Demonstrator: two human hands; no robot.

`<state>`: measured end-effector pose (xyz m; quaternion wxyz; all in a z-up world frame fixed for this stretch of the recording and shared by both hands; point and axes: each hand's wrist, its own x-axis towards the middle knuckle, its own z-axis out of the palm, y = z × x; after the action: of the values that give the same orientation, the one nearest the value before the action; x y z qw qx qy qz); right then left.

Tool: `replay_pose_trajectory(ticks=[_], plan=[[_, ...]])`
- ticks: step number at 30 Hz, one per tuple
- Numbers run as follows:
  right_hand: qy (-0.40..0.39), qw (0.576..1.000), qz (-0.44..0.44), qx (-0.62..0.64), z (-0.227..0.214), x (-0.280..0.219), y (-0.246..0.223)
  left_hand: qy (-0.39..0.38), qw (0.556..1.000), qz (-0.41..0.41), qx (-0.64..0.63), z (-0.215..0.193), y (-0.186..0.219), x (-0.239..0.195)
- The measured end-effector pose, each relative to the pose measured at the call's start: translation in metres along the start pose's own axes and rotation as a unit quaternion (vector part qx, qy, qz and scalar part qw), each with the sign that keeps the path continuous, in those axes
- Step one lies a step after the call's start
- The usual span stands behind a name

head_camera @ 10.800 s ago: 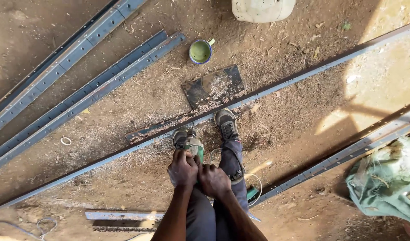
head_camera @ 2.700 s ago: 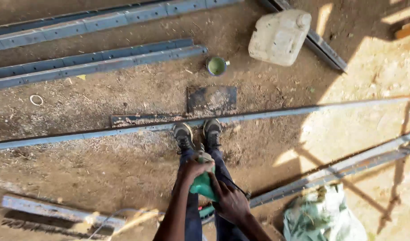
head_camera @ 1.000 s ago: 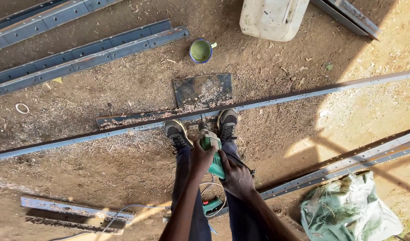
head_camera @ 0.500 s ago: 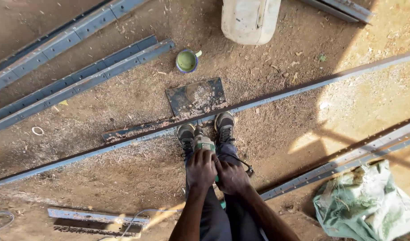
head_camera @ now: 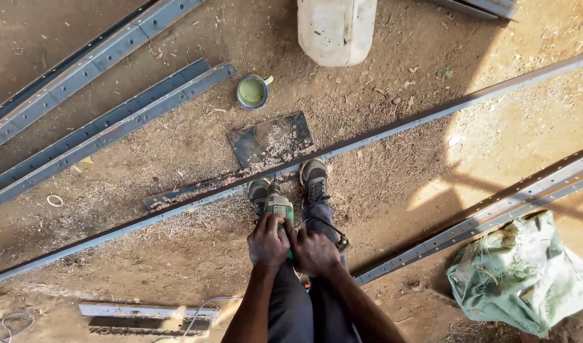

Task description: Using a power drill to create holes in long metal beams laid out on the ground.

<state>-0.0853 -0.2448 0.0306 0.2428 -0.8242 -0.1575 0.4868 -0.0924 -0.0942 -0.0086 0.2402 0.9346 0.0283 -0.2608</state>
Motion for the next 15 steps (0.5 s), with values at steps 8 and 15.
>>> replay_pose_trajectory(ticks=[8,15], plan=[[-0.039,0.999,0.030,-0.010,-0.011,0.009,-0.018,-0.029,0.997,0.043,0.052,-0.009,-0.010,0.010],[0.071,0.994,-0.039,-0.077,0.044,0.017,-0.008,-0.095,0.958,0.205,0.174,-0.015,-0.026,0.020]])
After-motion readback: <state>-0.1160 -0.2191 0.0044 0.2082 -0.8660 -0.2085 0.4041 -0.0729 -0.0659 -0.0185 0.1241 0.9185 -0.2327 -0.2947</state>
